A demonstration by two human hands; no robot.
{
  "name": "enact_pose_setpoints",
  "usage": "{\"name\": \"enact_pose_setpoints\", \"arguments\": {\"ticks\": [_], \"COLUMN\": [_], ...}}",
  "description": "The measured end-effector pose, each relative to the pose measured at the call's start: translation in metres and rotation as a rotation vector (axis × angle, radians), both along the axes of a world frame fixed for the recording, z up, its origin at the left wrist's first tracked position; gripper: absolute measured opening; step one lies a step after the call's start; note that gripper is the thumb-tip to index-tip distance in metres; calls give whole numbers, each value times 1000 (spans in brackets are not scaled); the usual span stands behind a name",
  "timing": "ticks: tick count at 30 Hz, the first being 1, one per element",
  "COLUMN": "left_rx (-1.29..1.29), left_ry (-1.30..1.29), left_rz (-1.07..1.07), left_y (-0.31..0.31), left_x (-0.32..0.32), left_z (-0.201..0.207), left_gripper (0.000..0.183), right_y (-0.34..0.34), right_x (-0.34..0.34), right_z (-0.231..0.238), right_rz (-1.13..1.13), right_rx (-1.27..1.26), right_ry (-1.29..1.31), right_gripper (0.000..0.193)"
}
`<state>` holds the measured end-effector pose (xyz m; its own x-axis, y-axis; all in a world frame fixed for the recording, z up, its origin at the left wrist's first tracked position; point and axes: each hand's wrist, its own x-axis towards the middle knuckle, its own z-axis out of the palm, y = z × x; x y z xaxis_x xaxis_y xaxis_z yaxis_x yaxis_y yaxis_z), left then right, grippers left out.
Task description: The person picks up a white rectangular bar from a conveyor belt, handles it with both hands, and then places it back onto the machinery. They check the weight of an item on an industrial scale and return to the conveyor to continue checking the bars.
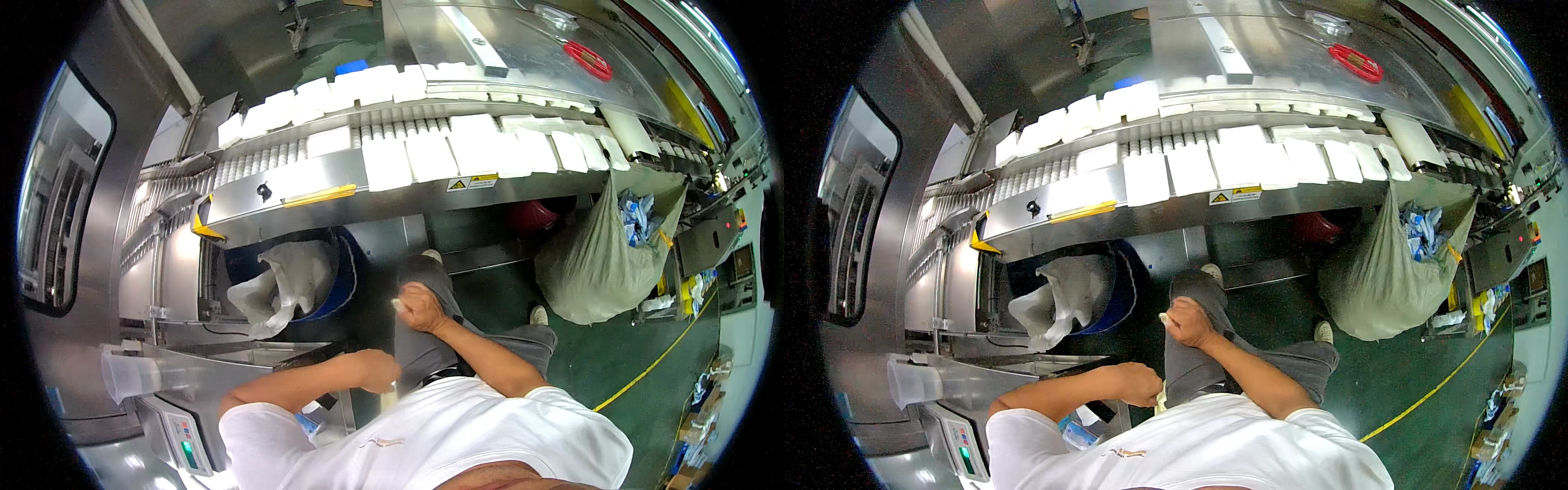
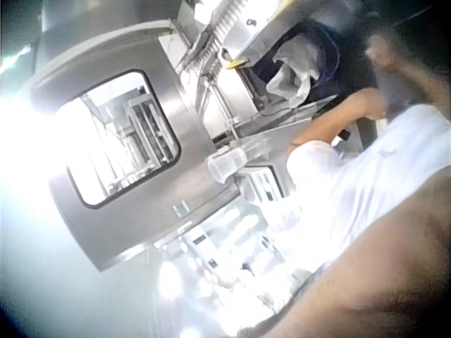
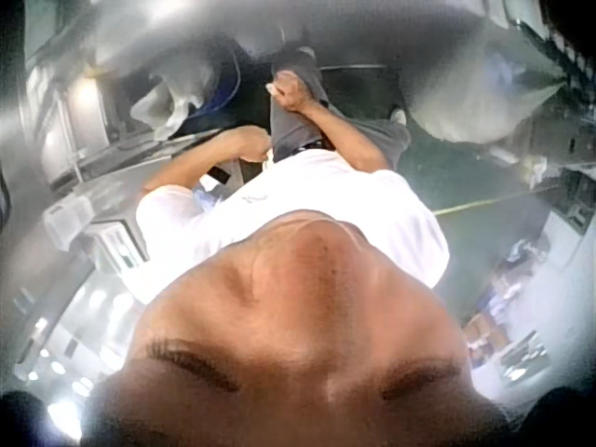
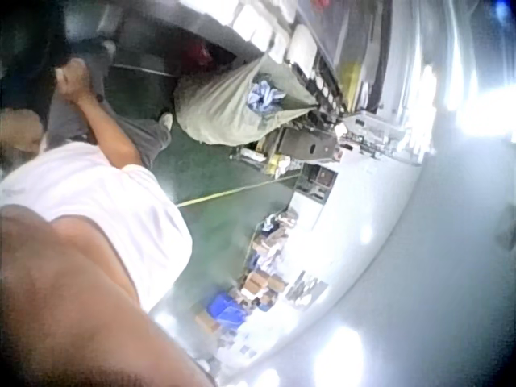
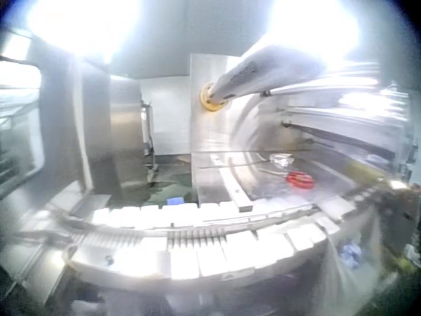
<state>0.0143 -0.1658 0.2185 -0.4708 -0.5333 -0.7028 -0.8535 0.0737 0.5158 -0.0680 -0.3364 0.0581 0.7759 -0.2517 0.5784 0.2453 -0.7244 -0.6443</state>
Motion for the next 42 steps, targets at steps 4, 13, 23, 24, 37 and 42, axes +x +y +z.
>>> {"name": "enact_pose_setpoints", "arguments": {"ticks": [4, 13, 23, 24, 37, 42], "left_rx": [13, 16, 23, 30, 82, 18], "left_ry": [-16, -2, 83, 86, 6, 72], "left_rz": [8, 29, -47, -43, -38, -18], "left_y": [1, -1, -5, -7, -13, -3], "left_x": [-1, 0, 8, 7, 1, 9], "left_z": [-2, 1, -15, -11, 6, -10], "left_gripper": [33, 32, 42, 41, 40, 42], "right_y": [1, -1, -1, 1, 1, 2], "right_x": [-2, -5, -9, -9, -9, -3], "right_z": [-2, -3, -13, -13, -7, 3], "right_rz": [12, 3, -51, -44, -45, -14], "right_rx": [-11, 2, -39, -27, -30, 634], "right_ry": [60, 79, 38, 27, -1, 333], "right_gripper": [26, 24, 30, 30, 30, 16]}}
